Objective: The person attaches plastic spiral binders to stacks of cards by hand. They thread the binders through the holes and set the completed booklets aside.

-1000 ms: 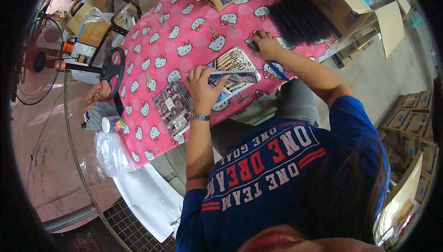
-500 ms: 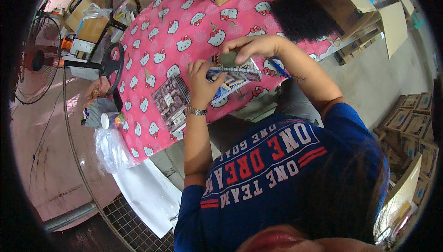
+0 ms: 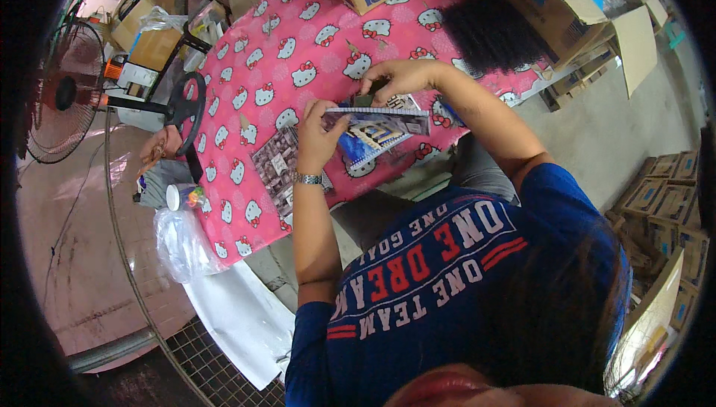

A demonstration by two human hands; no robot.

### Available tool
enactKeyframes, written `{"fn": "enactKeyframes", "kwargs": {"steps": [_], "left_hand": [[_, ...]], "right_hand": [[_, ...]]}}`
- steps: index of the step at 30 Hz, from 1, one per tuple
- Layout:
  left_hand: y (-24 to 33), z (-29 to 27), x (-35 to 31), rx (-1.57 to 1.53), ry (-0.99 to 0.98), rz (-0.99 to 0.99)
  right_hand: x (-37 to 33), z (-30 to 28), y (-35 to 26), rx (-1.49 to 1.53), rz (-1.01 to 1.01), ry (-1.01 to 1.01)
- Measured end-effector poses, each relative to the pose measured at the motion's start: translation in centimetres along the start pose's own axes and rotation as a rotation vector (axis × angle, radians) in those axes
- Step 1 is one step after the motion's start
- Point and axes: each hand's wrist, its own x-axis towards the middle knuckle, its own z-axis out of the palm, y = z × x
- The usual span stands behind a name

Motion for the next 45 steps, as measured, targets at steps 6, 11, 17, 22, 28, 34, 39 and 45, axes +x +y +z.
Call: {"fn": "enactKeyframes", "kwargs": {"steps": [6,11,17,22,28,34,39,45], "left_hand": [[-0.3,0.3,0.5,-0.056,-0.068,0.025],[0.2,0.5,0.1,-0.088,-0.1,-0.001],[-0.3,1.1,1.0,-0.137,-0.108,-0.009],[-0.9,0.9,0.8,-0.225,-0.138,-0.096],[-1.5,1.8,1.1,-0.38,-0.075,-0.033],[-1.8,0.8,0.5,-0.348,-0.027,-0.163],[-0.3,2.5,0.8,-0.39,0.207,-0.255],[-0.7,2.5,-1.4,-0.333,0.39,-0.259]], "right_hand": [[0.7,-1.4,0.3,-0.489,0.15,-0.007],[-0.4,0.4,-1.0,-0.035,0.018,-0.096],[0.0,-0.6,-0.4,-0.14,0.003,0.004],[0.1,0.6,-1.1,0.123,-0.045,0.039],[1.3,-0.3,-1.0,-0.389,-0.009,0.057],[0.6,-3.5,0.2,-1.15,0.356,0.521],[-8.5,-12.3,9.8,-1.115,0.099,0.873],[-14.0,1.7,13.6,-1.651,0.267,1.027]]}}
